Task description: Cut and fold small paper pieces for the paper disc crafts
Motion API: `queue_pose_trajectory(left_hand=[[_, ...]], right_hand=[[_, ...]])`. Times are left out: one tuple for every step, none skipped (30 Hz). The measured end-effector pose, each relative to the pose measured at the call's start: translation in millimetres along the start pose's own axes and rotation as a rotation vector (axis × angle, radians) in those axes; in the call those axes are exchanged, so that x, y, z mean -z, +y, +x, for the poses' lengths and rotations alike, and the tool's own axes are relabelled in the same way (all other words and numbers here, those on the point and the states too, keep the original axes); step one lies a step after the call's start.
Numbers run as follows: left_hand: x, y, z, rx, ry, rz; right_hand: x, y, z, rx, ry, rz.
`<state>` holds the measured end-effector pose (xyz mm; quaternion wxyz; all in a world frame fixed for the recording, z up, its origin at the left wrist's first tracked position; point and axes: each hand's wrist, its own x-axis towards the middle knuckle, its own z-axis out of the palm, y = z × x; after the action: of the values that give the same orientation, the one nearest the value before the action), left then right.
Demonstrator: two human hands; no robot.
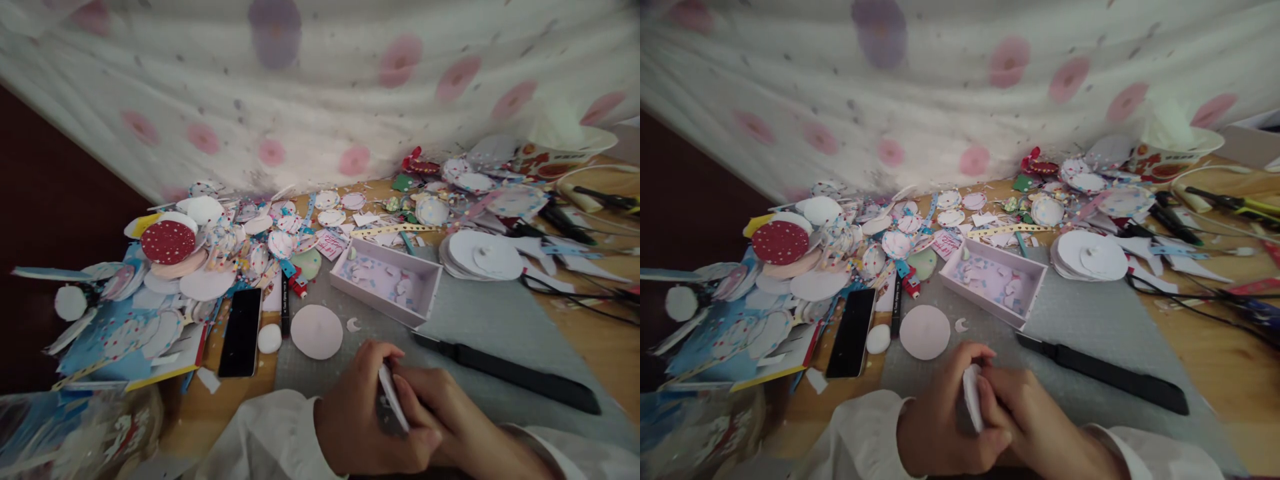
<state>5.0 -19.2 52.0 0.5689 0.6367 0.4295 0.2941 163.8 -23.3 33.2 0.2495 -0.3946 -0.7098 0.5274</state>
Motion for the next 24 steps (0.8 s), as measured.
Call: queue_pose_trajectory(left_hand=[[-0.4,1.0,1.2,-0.023,-0.003,0.027],[-0.3,1.6,2.4,-0.049,-0.011,0.047],[0.3,1.8,3.7,-0.078,-0.022,0.059],[1.1,1.6,4.9,-0.115,-0.036,0.066],[2.1,0.9,5.9,-0.158,-0.05,0.071],[2.9,-0.2,6.7,-0.195,-0.068,0.077],[3.6,-1.5,7.2,-0.221,-0.091,0.085],[3.9,-3.0,7.4,-0.233,-0.111,0.094],[4.0,-4.6,7.2,-0.229,-0.119,0.101],[4.0,-6.4,6.5,-0.211,-0.109,0.1],[4.0,-8.4,5.5,-0.181,-0.08,0.084],[4.3,-10.8,4.3,-0.146,-0.043,0.049],[5.2,-13.7,2.8,-0.106,-0.009,-0.005],[6.7,-17.2,1.5,-0.066,0.019,-0.063],[8.8,-21.4,0.4,-0.04,0.048,-0.1],[11.4,-26.3,-0.3,-0.042,0.083,-0.1],[14.2,-31.4,-0.6,-0.078,0.125,-0.059],[17.0,-36.4,-0.4,-0.146,0.174,0.02],[19.3,-41.0,0.1,-0.23,0.222,0.123],[21.0,-44.7,0.6,-0.314,0.265,0.231],[21.9,-47.1,1.0,-0.378,0.296,0.333],[22.1,-48.0,1.0,-0.416,0.32,0.428],[21.7,-47.5,0.5,-0.432,0.341,0.518],[21.0,-45.8,-0.5,-0.433,0.359,0.598]], right_hand=[[1.3,0.8,-1.2,0.007,-0.001,-0.004],[2.3,1.9,-2.3,0.015,0.003,-0.013],[2.8,3.2,-3.1,0.025,0.01,-0.022],[2.6,4.7,-3.5,0.034,0.018,-0.034],[1.8,6.1,-3.4,0.044,0.027,-0.045],[0.4,7.3,-2.6,0.052,0.038,-0.055],[-1.4,8.1,-1.3,0.057,0.047,-0.064],[-3.1,8.4,0.6,0.061,0.054,-0.072],[-4.4,8.2,3.0,0.064,0.06,-0.081],[-4.7,7.5,5.3,0.067,0.063,-0.089],[-3.6,6.6,7.2,0.069,0.067,-0.1],[-0.6,5.9,8.1,0.069,0.072,-0.112],[4.3,5.8,7.4,0.063,0.084,-0.122],[11.2,6.9,4.7,0.054,0.111,-0.141],[19.8,9.5,-0.2,0.046,0.153,-0.178],[29.5,14.0,-7.1,0.042,0.212,-0.237],[39.6,20.3,-15.7,0.043,0.289,-0.329],[49.4,28.3,-25.4,0.052,0.367,-0.451],[58.3,37.6,-35.4,0.057,0.446,-0.589],[65.5,47.7,-45.1,0.039,0.49,-0.726],[70.9,57.9,-54.0,0.016,0.494,-0.84],[74.4,67.5,-61.5,0.005,0.485,-0.933],[76.0,76.1,-67.4,-0.002,0.459,-1.004],[76.3,83.2,-71.8,0.0,0.436,-1.054]])
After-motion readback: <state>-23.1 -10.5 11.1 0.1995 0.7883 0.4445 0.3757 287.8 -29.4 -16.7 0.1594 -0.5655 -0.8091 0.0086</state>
